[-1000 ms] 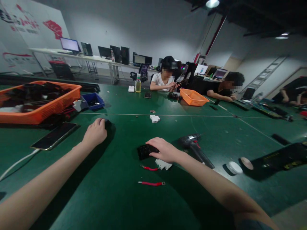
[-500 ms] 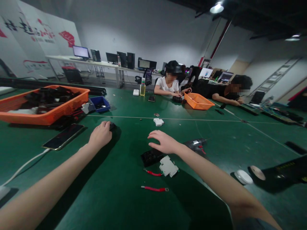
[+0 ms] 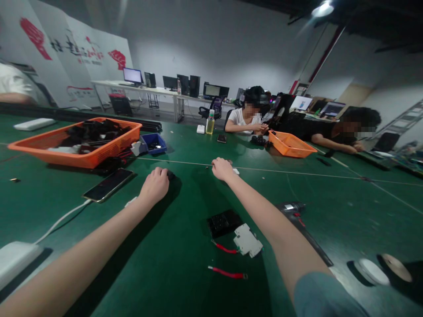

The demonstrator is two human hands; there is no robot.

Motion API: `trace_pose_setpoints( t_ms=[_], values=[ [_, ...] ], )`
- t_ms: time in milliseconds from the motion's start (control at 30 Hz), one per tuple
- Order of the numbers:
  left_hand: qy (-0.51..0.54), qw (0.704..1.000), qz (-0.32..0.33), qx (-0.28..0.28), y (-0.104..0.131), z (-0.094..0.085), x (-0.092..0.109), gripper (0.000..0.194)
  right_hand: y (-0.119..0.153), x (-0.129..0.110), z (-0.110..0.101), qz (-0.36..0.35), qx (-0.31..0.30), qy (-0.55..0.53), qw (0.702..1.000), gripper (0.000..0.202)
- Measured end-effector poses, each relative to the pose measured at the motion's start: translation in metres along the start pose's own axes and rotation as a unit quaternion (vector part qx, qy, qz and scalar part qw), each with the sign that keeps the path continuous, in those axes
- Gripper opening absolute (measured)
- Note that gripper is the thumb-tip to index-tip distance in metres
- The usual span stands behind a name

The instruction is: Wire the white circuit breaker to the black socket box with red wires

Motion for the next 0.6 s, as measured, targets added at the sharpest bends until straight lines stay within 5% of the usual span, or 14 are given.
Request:
trace_pose_setpoints(
  t_ms=[367, 600],
  values=[
    [0.014, 1.000, 0.014, -0.005, 0.004, 0.000, 0.001, 0.045, -0.015, -0.031, 0.015, -0.062, -0.044, -0.001, 0.997, 0.032],
    [0.024, 0.999, 0.017, -0.018, 0.003, 0.001, 0.001, 0.041, 0.052, -0.028, -0.024, -0.050, 0.003, -0.091, 0.995, 0.020]
  ],
)
Point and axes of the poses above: each hand's wrist, its own y-axis away from the middle knuckle, its own z-axis out of the palm, x = y × z, the point moved 3 cm from there along -y, towards the middle knuckle, and after that the axes turned 12 degrees about y, right-handed, at the moved point
